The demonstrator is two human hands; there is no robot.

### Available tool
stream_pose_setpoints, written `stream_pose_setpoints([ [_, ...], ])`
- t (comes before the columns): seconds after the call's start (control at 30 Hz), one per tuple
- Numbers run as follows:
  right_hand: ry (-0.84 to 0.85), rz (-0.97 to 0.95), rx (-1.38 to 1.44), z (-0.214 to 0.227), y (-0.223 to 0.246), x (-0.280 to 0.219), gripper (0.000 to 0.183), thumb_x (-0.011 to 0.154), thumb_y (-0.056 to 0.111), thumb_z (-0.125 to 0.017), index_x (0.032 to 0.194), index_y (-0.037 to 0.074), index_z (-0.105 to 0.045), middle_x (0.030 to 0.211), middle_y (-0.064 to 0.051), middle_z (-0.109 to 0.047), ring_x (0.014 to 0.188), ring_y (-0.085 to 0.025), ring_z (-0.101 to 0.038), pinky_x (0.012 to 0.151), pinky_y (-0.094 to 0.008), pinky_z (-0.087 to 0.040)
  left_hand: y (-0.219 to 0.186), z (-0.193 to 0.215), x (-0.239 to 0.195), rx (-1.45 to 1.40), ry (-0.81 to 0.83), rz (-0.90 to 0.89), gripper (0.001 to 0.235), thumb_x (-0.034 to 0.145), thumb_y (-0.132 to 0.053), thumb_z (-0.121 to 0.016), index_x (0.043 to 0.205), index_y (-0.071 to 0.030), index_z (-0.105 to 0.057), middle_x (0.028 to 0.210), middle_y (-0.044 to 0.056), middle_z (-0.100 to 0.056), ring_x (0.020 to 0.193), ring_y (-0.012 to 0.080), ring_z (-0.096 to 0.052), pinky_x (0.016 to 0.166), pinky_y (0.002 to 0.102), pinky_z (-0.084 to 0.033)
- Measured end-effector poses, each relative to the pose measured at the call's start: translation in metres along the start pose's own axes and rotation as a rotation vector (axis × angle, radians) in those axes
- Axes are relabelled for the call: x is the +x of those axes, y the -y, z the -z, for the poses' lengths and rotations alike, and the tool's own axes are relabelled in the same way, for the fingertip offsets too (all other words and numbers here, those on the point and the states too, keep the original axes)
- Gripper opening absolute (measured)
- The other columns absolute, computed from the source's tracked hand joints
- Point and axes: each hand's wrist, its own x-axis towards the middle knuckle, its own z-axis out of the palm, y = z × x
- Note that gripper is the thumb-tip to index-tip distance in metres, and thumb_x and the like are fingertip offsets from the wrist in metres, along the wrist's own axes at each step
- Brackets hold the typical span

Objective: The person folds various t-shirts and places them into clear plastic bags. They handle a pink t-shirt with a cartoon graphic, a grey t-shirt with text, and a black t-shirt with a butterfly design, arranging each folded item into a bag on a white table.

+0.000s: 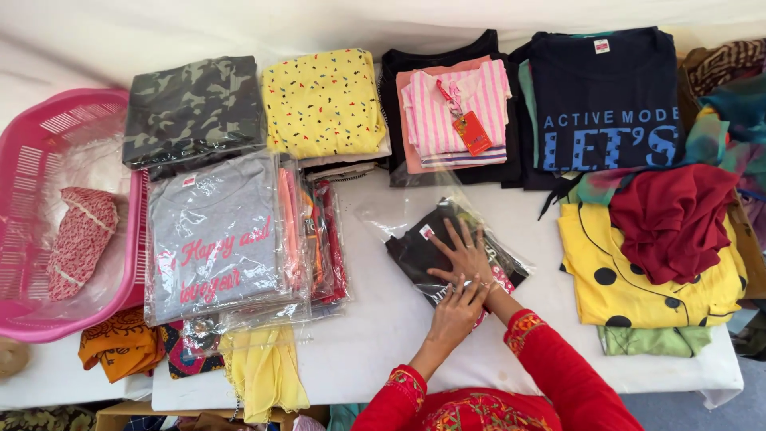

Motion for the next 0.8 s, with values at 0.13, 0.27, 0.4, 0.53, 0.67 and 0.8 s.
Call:
stream_pose_setpoints([
  [0.13, -0.088, -0.104, -0.017, -0.014, -0.007, -0.037, 0.087, 0.084, 0.082, -0.046, 0.157, 0.038, -0.031, 0.172, -0.014, -0.011, 0.156, -0.046, -0.004, 0.117, -0.078, -0.003, -0.014, -0.02, -0.007, -0.012, -0.034, -0.127, 0.049, 0.098, -0.019, -0.065, 0.145, -0.007, -0.062, 0.155, 0.015, -0.055, 0.143, 0.0419, -0.053, 0.119, 0.051, -0.046],
  [0.27, -0.18, 0.108, -0.102, 0.002, 0.003, -0.05, 0.085, 0.08, 0.084, -0.045, 0.154, 0.045, -0.035, 0.169, -0.013, -0.012, 0.15, -0.054, -0.001, 0.106, -0.086, -0.001, -0.038, -0.018, -0.007, -0.069, -0.051, -0.133, 0.043, 0.099, -0.018, -0.066, 0.141, -0.009, -0.066, 0.149, 0.015, -0.058, 0.141, 0.0435, -0.053, 0.112, 0.053, -0.046],
  [0.4, -0.04, 0.057, -0.053, 0.004, 0.013, -0.02, 0.083, 0.079, 0.084, -0.05, 0.151, 0.045, -0.036, 0.168, -0.007, -0.014, 0.149, -0.057, -0.003, 0.102, -0.09, 0.0, -0.03, -0.023, -0.008, -0.115, 0.01, -0.074, 0.04, 0.097, -0.018, -0.066, 0.135, -0.007, -0.066, 0.148, 0.015, -0.059, 0.14, 0.0428, -0.054, 0.11, 0.053, -0.049],
  [0.53, -0.016, -0.145, -0.109, -0.002, 0.012, 0.002, 0.082, 0.082, 0.076, -0.054, 0.154, 0.042, -0.039, 0.168, -0.01, -0.016, 0.149, -0.054, -0.011, 0.107, -0.085, -0.003, -0.016, -0.018, -0.009, -0.139, 0.012, 0.009, 0.046, 0.101, -0.015, -0.062, 0.146, -0.012, -0.065, 0.157, 0.008, -0.058, 0.151, 0.0338, -0.053, 0.119, 0.05, -0.046],
  [0.67, -0.222, -0.11, 0.099, -0.012, -0.02, -0.006, 0.074, 0.095, 0.07, -0.054, 0.159, 0.035, -0.042, 0.174, -0.011, -0.027, 0.16, -0.041, -0.024, 0.127, -0.074, -0.008, -0.02, 0.013, -0.019, -0.291, -0.109, -0.023, 0.046, 0.101, -0.028, -0.065, 0.143, -0.01, -0.057, 0.155, 0.018, -0.052, 0.146, 0.0379, -0.047, 0.12, 0.058, -0.034],
  [0.8, -0.08, -0.314, -0.117, 0.038, -0.012, -0.014, 0.081, 0.09, 0.072, -0.055, 0.159, 0.031, -0.041, 0.164, -0.019, -0.037, 0.155, -0.042, -0.025, 0.127, -0.063, -0.007, -0.016, -0.019, -0.059, -0.554, -0.485, 0.616, 0.051, 0.109, -0.023, -0.057, 0.154, -0.009, -0.039, 0.155, 0.023, -0.044, 0.144, 0.0377, -0.043, 0.117, 0.05, -0.037],
])
